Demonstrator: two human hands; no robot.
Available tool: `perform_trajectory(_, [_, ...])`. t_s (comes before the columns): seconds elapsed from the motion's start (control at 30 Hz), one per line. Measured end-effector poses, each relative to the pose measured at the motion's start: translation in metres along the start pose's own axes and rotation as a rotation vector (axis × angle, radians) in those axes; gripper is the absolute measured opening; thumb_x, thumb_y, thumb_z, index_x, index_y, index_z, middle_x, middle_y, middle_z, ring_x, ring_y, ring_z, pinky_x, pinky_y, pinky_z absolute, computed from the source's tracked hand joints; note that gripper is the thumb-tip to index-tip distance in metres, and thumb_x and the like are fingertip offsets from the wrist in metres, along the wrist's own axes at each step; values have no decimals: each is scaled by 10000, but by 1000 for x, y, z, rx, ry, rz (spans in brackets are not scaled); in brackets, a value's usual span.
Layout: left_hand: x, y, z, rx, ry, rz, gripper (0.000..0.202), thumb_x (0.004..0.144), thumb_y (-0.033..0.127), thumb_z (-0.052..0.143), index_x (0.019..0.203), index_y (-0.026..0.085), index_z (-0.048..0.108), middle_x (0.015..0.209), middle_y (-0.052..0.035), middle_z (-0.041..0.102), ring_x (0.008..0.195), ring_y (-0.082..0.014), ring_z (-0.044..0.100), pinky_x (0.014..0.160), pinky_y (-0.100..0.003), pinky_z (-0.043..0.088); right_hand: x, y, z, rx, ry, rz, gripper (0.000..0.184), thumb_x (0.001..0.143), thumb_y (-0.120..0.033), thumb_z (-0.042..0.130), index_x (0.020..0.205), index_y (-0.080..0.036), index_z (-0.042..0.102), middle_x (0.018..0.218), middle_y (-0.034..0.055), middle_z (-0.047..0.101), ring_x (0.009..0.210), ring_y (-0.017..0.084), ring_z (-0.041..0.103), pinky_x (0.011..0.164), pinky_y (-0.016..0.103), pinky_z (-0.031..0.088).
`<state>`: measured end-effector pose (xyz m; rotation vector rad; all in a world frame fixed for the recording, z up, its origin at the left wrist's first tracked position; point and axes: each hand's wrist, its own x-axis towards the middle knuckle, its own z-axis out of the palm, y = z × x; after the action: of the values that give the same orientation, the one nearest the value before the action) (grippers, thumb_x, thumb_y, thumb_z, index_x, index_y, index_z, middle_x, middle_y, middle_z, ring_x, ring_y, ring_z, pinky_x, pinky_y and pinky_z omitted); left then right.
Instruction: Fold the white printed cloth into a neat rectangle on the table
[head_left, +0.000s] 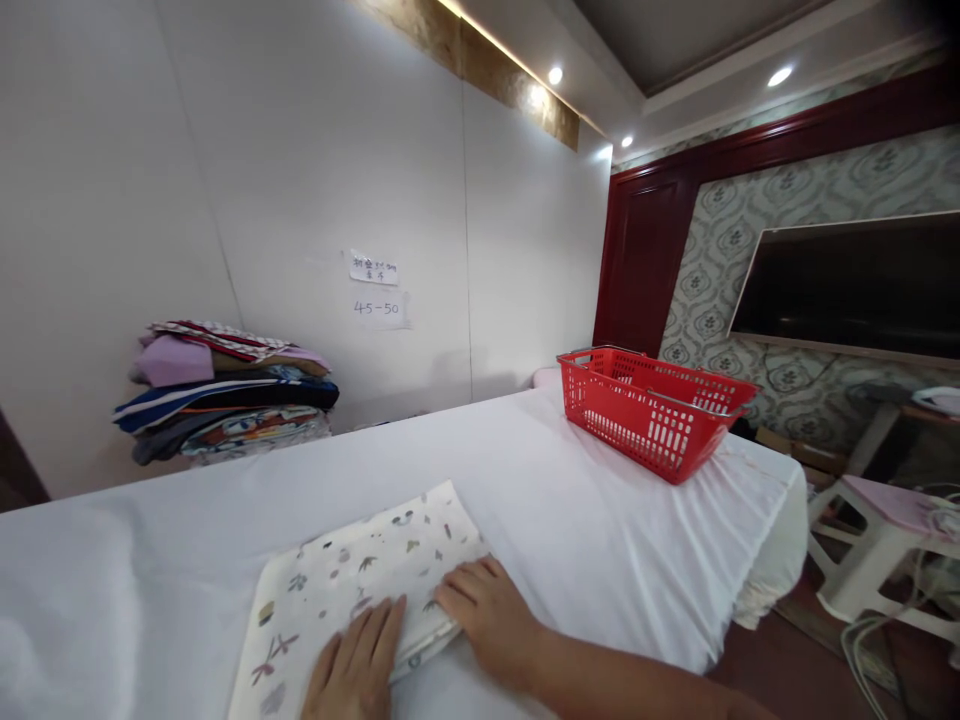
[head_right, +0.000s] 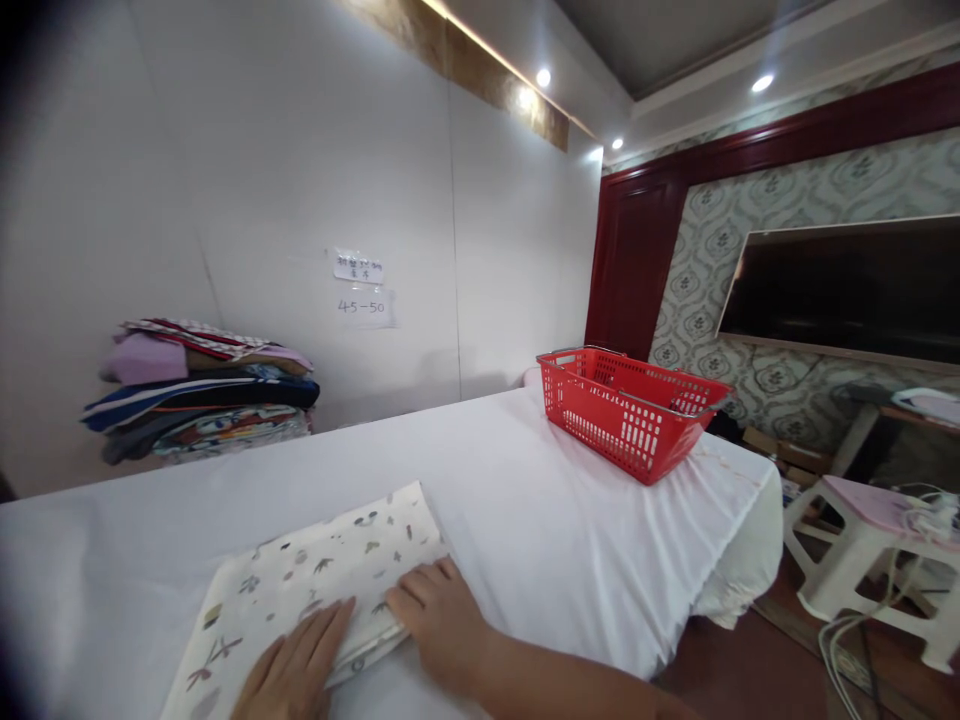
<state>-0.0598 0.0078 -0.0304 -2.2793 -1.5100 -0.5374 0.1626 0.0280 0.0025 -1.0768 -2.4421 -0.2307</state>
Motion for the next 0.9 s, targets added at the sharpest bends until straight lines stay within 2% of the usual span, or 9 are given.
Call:
perform_trajectory(0.13, [4,8,-15,4,14,-3,620,744,-20,306,1279,225,502,1260,-37,558,1139,-186,499,979,-384,332,-2,3,-6,34,5,76,392,811,-148,506,1196,-210,468,1133,73,568,1053,211,462,928,387,292])
perform_trajectory(0.27, [6,11,-27,-2,36,9,628,735,-49,311,1267,213,516,1227,-42,581,1111,-186,513,953,-358,356,-9,5,-10,42,-10,64,450,792,-96,498,1231,-183,447,1159,89,557,1089,214,446,932,381,317])
perform_trajectory(0.47, [6,19,-39,-11,-51,20,580,746,-49,337,1221,206,553,1207,-56,590,1106,-217,514,924,-378,378,-20,12,-8,37,5,42,451,795,-28,432,1221,-164,488,1213,115,534,1145,223,427,939,383,368])
perform_trajectory(0.67, [5,28,-43,-23,-79,-34,557,769,-12,360,1274,184,491,1266,-77,542,1159,-227,469,994,-422,316,-28,21,-6,53,43,79,536,746,9,402,1250,-152,489,1234,127,528,1181,241,422,956,405,398])
perform_trajectory(0.77, [9,39,-45,-27,-76,-34,533,801,37,372,1309,178,443,1306,-89,502,1183,-239,439,1015,-449,283,-26,21,-9,67,81,80,518,752,-6,392,1230,-169,507,1215,114,550,1148,239,458,945,411,407])
perform_trajectory(0.9, [26,65,-43,-41,-59,33,529,827,52,357,1330,208,400,1313,-81,486,1184,-234,426,1023,-458,267,-22,20,-15,96,103,93,510,744,-16,385,1221,-154,503,1218,121,552,1142,237,468,922,400,415])
